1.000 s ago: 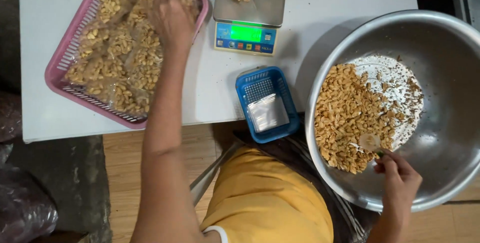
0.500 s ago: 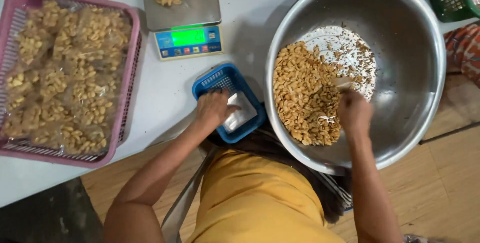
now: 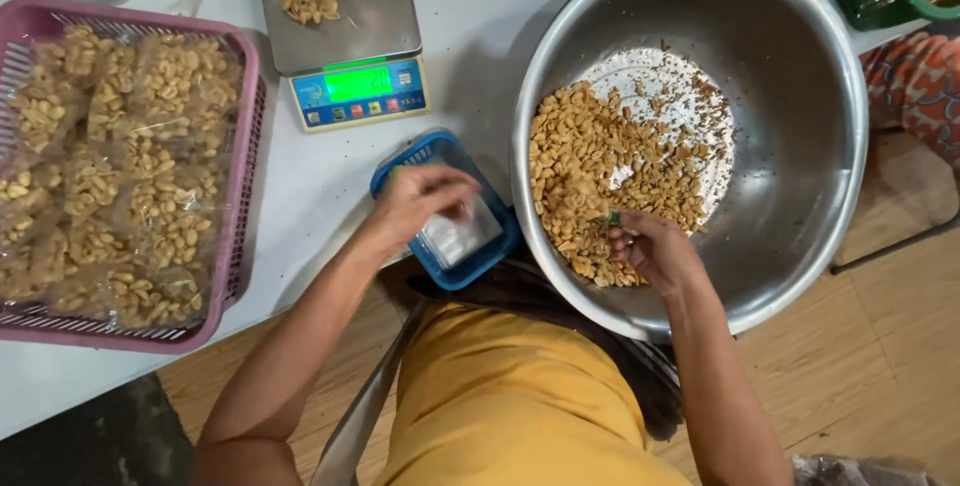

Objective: Manually portioning peanuts into small plastic bags using a scoop and a digital scale for weight verification.

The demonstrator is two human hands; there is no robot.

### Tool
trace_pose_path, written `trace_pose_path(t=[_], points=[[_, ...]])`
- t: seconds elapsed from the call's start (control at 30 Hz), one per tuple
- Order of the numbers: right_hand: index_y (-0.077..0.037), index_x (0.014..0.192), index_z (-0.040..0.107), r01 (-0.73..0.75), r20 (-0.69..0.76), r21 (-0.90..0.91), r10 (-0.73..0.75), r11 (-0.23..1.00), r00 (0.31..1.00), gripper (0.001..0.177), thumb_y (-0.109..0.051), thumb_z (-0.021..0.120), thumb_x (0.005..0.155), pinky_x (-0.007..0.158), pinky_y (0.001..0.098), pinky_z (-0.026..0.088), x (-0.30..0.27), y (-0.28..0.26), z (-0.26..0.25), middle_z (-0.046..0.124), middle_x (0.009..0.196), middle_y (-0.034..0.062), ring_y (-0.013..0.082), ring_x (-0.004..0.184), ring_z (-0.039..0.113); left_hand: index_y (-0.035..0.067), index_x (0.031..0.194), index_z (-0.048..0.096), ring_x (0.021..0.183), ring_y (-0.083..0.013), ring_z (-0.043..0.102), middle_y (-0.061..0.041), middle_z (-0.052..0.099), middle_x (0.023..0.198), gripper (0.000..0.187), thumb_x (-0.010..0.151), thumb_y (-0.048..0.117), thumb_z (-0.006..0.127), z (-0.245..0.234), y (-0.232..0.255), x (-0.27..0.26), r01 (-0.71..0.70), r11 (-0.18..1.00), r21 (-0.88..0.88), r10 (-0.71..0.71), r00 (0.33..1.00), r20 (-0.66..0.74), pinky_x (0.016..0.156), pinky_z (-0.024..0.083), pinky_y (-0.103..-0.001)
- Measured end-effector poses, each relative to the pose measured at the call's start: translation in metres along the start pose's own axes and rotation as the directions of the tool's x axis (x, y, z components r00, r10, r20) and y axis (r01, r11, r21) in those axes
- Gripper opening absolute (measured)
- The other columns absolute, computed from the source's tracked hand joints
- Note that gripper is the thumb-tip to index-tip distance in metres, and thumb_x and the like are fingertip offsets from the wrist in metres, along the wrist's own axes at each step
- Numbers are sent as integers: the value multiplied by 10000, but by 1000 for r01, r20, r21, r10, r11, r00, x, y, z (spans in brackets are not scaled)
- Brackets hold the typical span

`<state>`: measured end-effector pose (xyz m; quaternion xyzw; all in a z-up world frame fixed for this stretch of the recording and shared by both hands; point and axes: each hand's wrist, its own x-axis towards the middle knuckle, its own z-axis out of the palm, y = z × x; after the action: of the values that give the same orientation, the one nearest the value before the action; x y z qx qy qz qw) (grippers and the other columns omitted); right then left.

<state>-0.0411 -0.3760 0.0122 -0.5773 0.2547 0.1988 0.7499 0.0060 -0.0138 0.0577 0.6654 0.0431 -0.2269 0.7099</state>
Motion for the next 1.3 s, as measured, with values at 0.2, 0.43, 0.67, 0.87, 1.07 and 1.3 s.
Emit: trace_pose_path(t=[0.2,0.43,0.67,0.87,1.07,1.3], points=[[62,1119,673,221,-64,33,-218,975,974,296,-145,605,919,511,298,520,-31,-41,-13,601,736,129,192,567,606,-11,806,709,550,-94,544,-39,555,584,213,775,134,863,65,13,8,150,918,-366,-79,976,203,447,430,-197],[89,1082,722,530,7,-438,-587,726,809,266,13,585,867,603,343,531,-85,-87,50,639,709,227,231,613,632,-40,879,732,413,-113,595,-122,652,565,258,734,89,902,104,25,29,-145,956,-255,214,940,268,371,457,-231],[-51,1087,808,582,363,-810,-846,-79,390,213,-29,734,888,624,345,518,-90,-79,45,652,773,94,239,627,634,55,1265,611,961,-345,731,-191,744,998,387,911,138,741,118,9,48,-432,889,155,330,837,437,801,602,-465],[96,1170,732,563,273,-826,-869,7,412,203,23,612,1023,708,320,570,-103,-92,36,723,965,189,217,805,669,117,1323,552,1111,-341,706,-180,664,1260,508,860,219,735,127,12,54,-386,908,165,266,832,488,907,665,-422],[32,1216,738,444,-7,-821,-784,359,621,246,-44,604,1024,745,278,475,-81,-66,10,665,914,70,122,831,586,140,978,628,836,-141,661,-27,668,970,88,993,224,604,104,43,40,-418,908,-27,406,863,301,687,570,-232],[-68,1171,788,214,-19,-935,-643,283,766,309,-138,571,962,683,378,476,-52,-27,-12,740,978,122,194,700,625,135,990,745,1043,-229,683,-46,740,1081,104,927,183,678,-57,57,167,-624,445,642,864,488,-125,935,491,-352]])
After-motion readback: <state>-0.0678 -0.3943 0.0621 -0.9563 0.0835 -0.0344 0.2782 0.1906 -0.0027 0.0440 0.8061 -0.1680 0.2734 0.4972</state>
